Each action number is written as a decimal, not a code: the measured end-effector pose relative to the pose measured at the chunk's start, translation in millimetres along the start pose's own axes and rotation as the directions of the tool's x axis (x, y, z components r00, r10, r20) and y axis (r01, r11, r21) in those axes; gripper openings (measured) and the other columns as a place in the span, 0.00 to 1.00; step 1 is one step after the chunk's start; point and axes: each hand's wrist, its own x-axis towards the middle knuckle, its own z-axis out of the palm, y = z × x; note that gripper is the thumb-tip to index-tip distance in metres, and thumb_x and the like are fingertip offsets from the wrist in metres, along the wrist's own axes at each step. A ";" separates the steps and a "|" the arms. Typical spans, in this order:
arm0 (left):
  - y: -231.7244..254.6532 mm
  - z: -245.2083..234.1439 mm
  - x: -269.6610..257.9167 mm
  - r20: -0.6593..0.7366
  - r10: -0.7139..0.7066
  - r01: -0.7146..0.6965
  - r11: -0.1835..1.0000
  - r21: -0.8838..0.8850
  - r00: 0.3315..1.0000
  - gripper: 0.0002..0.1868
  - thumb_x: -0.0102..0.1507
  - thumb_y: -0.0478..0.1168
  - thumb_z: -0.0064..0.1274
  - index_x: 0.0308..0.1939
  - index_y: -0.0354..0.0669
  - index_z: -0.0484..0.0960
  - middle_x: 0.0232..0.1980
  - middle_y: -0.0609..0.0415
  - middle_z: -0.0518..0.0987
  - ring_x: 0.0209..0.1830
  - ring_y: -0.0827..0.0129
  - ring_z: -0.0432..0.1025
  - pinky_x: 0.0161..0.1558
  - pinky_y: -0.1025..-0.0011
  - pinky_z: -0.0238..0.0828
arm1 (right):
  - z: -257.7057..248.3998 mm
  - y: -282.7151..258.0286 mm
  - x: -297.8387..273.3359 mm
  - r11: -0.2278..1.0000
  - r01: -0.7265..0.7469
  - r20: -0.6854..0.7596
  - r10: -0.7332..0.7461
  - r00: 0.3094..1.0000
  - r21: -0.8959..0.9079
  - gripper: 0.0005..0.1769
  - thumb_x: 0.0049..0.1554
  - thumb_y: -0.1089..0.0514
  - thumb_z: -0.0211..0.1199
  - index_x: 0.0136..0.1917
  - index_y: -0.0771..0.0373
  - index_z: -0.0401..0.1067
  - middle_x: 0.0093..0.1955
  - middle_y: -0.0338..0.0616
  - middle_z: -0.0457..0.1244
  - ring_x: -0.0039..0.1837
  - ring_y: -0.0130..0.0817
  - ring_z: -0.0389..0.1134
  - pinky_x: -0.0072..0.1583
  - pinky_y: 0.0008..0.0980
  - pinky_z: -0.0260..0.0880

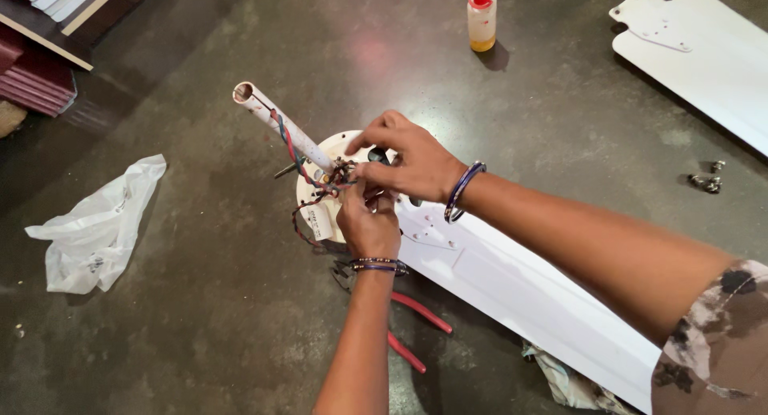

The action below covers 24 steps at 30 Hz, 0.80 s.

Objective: The person applies lubricant to the ceiling fan motor, uses a screwdriver to tighten screws on the fan blade bracket, and wipes the fan blades with a cloth. The person handles the fan motor, blades, and tools on the floor.

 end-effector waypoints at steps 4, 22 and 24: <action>-11.3 2.4 4.0 -0.042 0.040 -0.038 0.998 0.056 0.998 0.12 0.58 0.27 0.59 0.46 0.32 0.80 0.42 0.48 0.82 0.39 0.66 0.82 0.37 0.71 0.81 | 4.1 -21.0 -3.4 0.981 0.031 -0.020 -0.036 0.999 -0.190 0.22 0.56 0.51 0.70 0.64 0.53 0.77 0.50 0.47 0.59 0.54 0.41 0.61 0.55 0.38 0.66; -25.6 -6.1 9.5 -0.022 -0.036 0.035 0.998 -0.044 0.999 0.16 0.59 0.29 0.59 0.52 0.34 0.81 0.44 0.49 0.85 0.41 0.68 0.81 0.39 0.73 0.79 | 0.5 -42.9 -9.1 0.917 0.198 -0.037 -0.224 0.974 -0.346 0.17 0.51 0.57 0.72 0.55 0.54 0.79 0.48 0.52 0.61 0.51 0.50 0.64 0.51 0.43 0.66; -20.0 -6.8 9.9 -0.025 -0.006 0.004 0.998 -0.060 1.000 0.23 0.55 0.27 0.61 0.55 0.36 0.80 0.44 0.52 0.84 0.42 0.72 0.80 0.40 0.75 0.79 | 1.1 -45.4 -8.3 0.934 0.125 -0.030 -0.143 0.989 -0.334 0.17 0.50 0.58 0.72 0.54 0.53 0.80 0.47 0.49 0.62 0.50 0.48 0.65 0.51 0.43 0.67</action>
